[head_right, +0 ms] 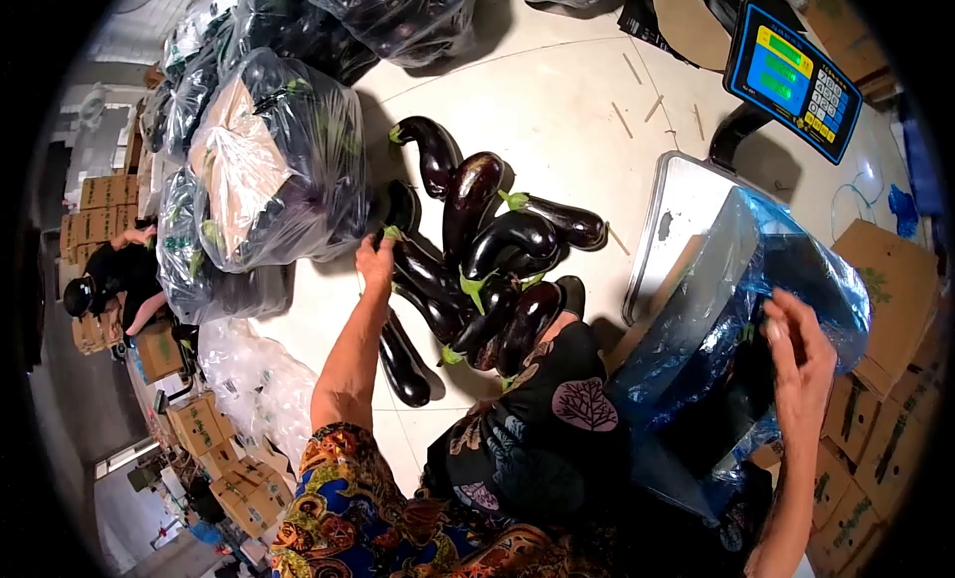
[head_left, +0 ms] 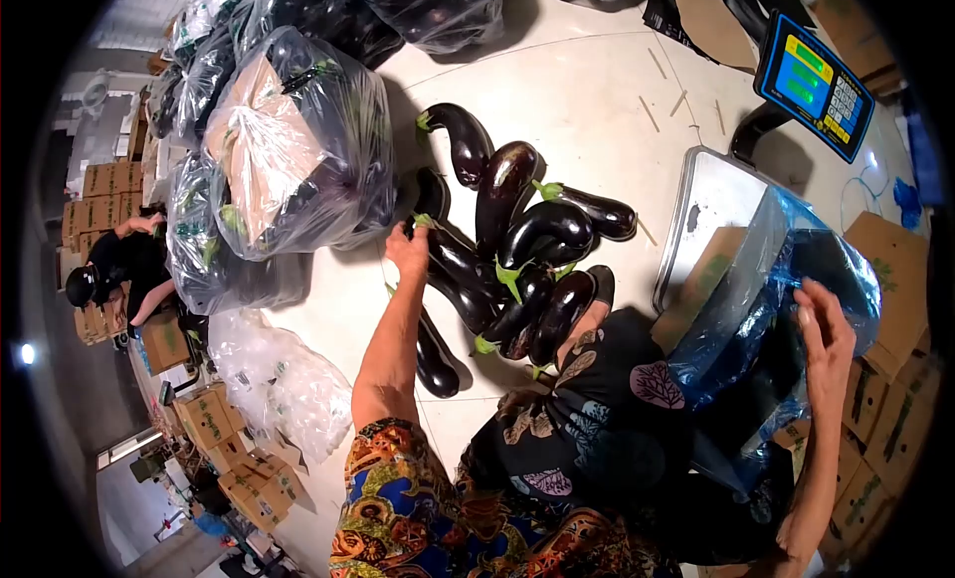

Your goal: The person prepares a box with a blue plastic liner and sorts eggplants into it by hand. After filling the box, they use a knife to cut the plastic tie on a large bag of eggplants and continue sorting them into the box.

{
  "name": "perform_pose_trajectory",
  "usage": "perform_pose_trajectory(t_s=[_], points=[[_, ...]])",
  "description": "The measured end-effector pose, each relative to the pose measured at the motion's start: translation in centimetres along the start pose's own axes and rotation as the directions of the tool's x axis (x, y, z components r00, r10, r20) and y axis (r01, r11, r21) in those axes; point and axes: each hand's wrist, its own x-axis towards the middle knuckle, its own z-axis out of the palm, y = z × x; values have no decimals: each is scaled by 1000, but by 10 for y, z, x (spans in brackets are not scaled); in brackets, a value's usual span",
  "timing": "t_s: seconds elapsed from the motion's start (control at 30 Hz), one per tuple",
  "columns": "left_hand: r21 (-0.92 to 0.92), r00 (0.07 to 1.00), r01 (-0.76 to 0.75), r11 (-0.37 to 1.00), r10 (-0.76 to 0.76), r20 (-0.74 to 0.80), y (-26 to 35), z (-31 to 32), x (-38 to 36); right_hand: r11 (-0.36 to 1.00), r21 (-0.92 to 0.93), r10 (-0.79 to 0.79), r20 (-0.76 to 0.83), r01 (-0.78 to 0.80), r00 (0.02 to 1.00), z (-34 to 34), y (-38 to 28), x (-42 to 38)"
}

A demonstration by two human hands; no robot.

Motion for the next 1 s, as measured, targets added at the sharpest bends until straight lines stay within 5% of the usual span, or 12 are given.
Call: perform_pose_trajectory(t_s=[0.03, 0.1, 0.17, 0.23, 0.3, 0.37, 0.5, 0.67, 0.77, 0.87, 0.97, 1.0], points=[[-148, 1000, -1, 989, -3, -21, -11, 5, 2, 999, -4, 32, 12, -32, 999, -6, 8, -7], [-26, 969, -127, 992, 118, -218, -23, 14, -2, 997, 10, 77, 15, -77, 997, -15, 28, -17], [-359, 997, 80, 930, -79, 17, -36, 29, -17, 993, 37, 112, 12, -112, 994, -19, 52, -27], [-158, 975, 199, 967, -179, 132, -17, 35, -55, 983, 116, 141, 23, -143, 990, -9, 65, -33], [-358, 906, 399, 844, -303, 294, 27, 11, -64, 968, 169, 175, 68, -184, 982, -4, 71, -35], [-480, 854, 483, 732, -275, 441, 50, -15, -64, 968, 139, 191, 134, -209, 972, -2, 64, -33], [-607, 883, 414, 678, -138, 448, 60, -45, -54, 939, 180, 257, 197, -292, 946, 5, 63, -33], [-552, 692, 693, 464, -213, 690, 63, -56, -34, 957, 67, 251, 301, -283, 920, 14, 62, -30], [-542, 621, 768, 341, -190, 760, 69, -62, -40, 992, -32, 127, 375, -124, 918, 17, 60, -34], [-516, 598, 778, 359, -172, 782, 51, -59, -41, 993, -85, 109, 397, -82, 911, 18, 72, -37], [-382, 590, 600, 703, -66, 805, 33, -67, -41, 989, -111, 132, 397, -95, 908, 18, 78, -40], [-288, 661, 516, 807, -161, 733, 19, -63, -44, 987, -109, 151, 391, -117, 908, 19, 79, -41]])
